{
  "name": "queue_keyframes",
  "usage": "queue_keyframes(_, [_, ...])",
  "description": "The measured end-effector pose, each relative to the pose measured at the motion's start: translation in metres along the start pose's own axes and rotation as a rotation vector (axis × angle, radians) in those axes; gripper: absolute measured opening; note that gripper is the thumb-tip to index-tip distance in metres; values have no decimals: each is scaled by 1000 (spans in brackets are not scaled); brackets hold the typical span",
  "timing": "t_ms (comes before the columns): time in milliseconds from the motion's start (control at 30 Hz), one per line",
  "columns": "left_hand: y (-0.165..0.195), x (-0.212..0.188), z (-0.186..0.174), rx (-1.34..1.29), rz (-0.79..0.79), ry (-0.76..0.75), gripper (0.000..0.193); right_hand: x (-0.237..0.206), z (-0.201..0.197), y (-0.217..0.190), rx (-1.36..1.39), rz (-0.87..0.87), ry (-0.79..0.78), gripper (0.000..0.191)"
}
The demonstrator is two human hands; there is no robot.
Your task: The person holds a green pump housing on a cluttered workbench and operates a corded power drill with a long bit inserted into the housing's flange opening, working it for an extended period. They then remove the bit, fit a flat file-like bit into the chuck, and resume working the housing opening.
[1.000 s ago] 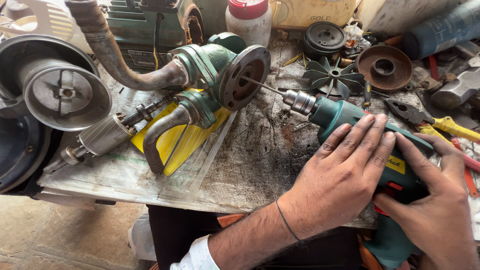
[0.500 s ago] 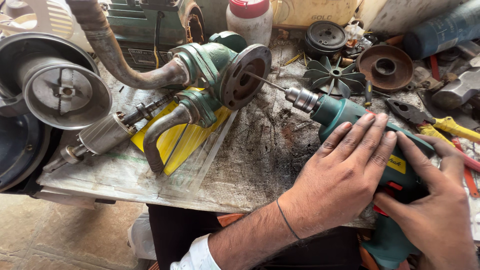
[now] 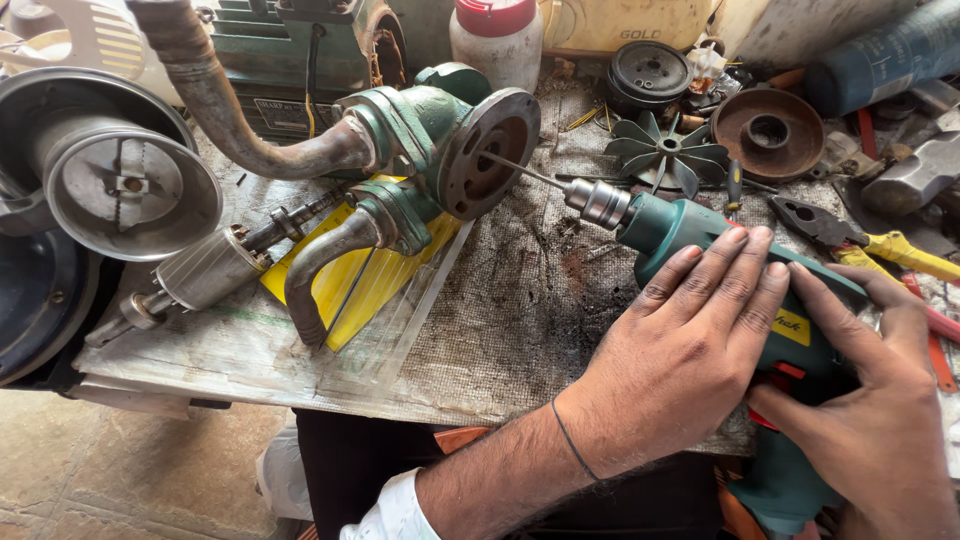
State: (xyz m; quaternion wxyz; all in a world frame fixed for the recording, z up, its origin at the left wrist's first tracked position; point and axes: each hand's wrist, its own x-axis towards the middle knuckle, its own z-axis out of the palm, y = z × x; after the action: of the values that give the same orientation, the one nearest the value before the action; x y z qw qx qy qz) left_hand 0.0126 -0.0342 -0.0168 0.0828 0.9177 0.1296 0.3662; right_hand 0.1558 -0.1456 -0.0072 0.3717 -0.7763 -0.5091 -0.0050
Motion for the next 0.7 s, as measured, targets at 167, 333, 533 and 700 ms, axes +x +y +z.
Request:
queue_keyframes(167, [-1,1,-1,-34,4,-35,60,-1,0,0,-30,14,7,102])
queue_keyframes(333, [-2,1,0,-50,13,-54,61,-1,1,0,-74,15,14,103])
queue_keyframes(533, [-2,1,1,-41,14,-35,60,-2,3,2,18,50,22,102])
queue_keyframes(700, [-3,0,2,-11,18,-29,62,-3,3,7,-7,78,4,105])
